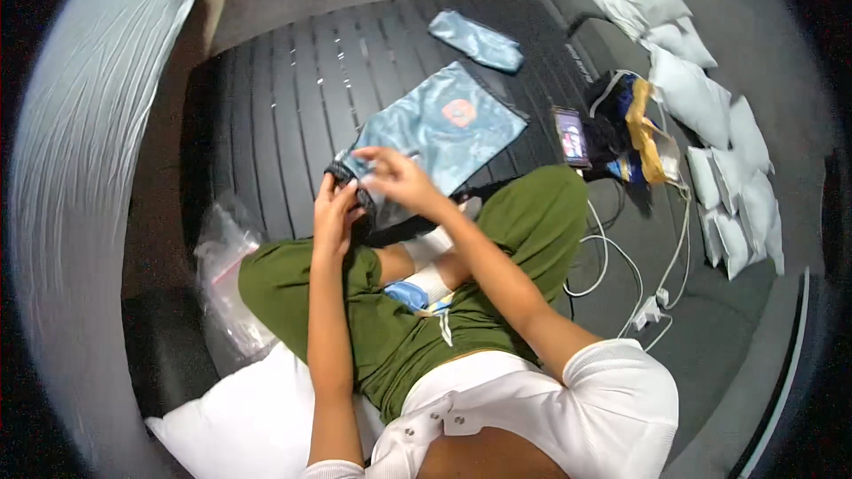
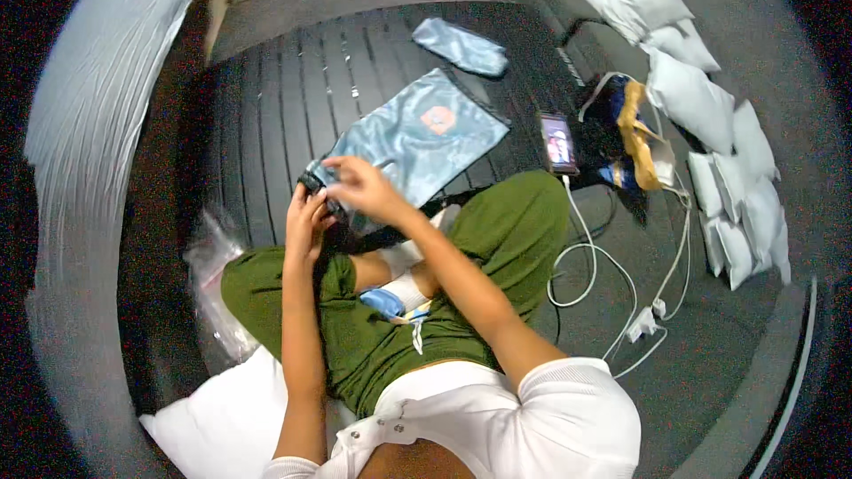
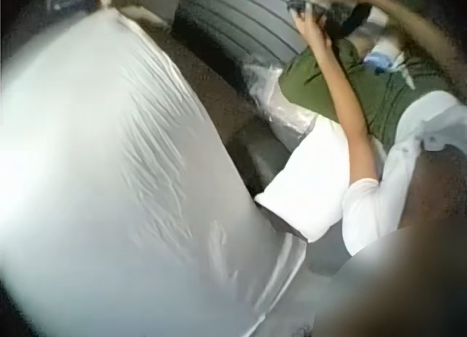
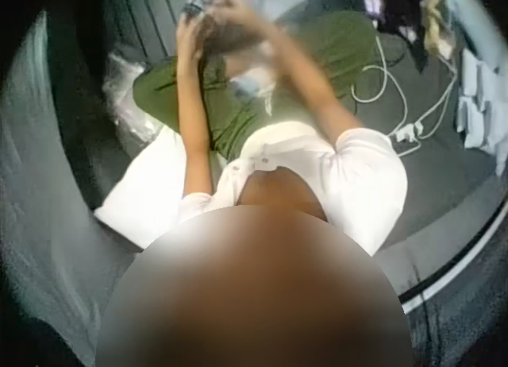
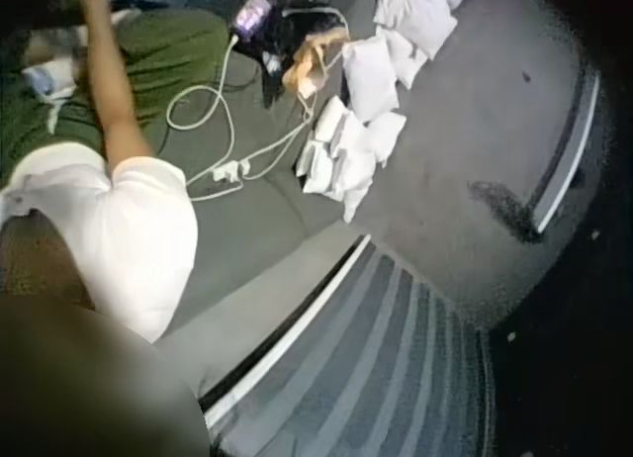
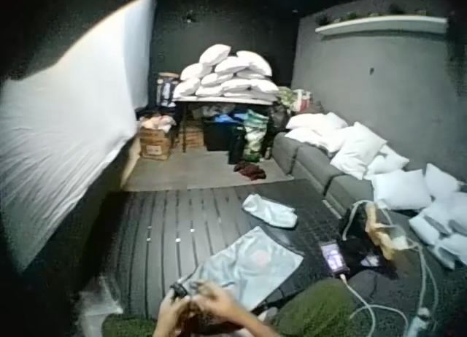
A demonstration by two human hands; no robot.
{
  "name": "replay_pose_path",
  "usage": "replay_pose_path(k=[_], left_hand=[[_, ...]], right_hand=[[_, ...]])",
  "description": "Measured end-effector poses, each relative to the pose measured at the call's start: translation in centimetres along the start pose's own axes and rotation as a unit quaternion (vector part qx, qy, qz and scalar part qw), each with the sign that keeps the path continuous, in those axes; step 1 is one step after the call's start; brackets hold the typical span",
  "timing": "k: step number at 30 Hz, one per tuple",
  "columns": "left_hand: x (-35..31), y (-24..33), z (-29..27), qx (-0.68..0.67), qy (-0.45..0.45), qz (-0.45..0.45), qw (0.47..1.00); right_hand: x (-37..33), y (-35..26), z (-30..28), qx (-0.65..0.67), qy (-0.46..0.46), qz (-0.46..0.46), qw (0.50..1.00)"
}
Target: Folding and inspecting textile items, such as neck gaiters, and placing them into plastic bags.
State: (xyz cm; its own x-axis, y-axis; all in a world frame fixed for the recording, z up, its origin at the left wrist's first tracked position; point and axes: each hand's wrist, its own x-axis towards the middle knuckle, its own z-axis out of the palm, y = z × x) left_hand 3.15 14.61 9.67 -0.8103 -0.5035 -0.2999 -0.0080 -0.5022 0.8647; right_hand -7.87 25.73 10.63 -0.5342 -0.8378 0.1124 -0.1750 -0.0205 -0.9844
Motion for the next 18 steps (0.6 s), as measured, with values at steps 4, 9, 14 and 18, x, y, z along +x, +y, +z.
replay_pose_path(k=[4, 9, 14, 18], left_hand=[[-0.5, -1.4, -0.6, 0.152, -0.013, 0.032, 0.988], [-2.5, 0.3, 1.2, 0.164, -0.124, 0.101, 0.973], [-7.4, 4.0, 4.2, 0.162, -0.111, 0.059, 0.979], [-10.3, 5.7, 4.5, 0.205, -0.166, 0.102, 0.959]], right_hand=[[1.2, -0.3, 0.5, -0.157, -0.005, -0.18, 0.971], [0.4, -2.4, -3.0, -0.144, -0.147, -0.069, 0.976], [-2.2, -8.1, -3.9, -0.08, -0.123, -0.099, 0.984], [-3.8, -12.3, -3.8, 0.019, -0.14, -0.149, 0.979]])
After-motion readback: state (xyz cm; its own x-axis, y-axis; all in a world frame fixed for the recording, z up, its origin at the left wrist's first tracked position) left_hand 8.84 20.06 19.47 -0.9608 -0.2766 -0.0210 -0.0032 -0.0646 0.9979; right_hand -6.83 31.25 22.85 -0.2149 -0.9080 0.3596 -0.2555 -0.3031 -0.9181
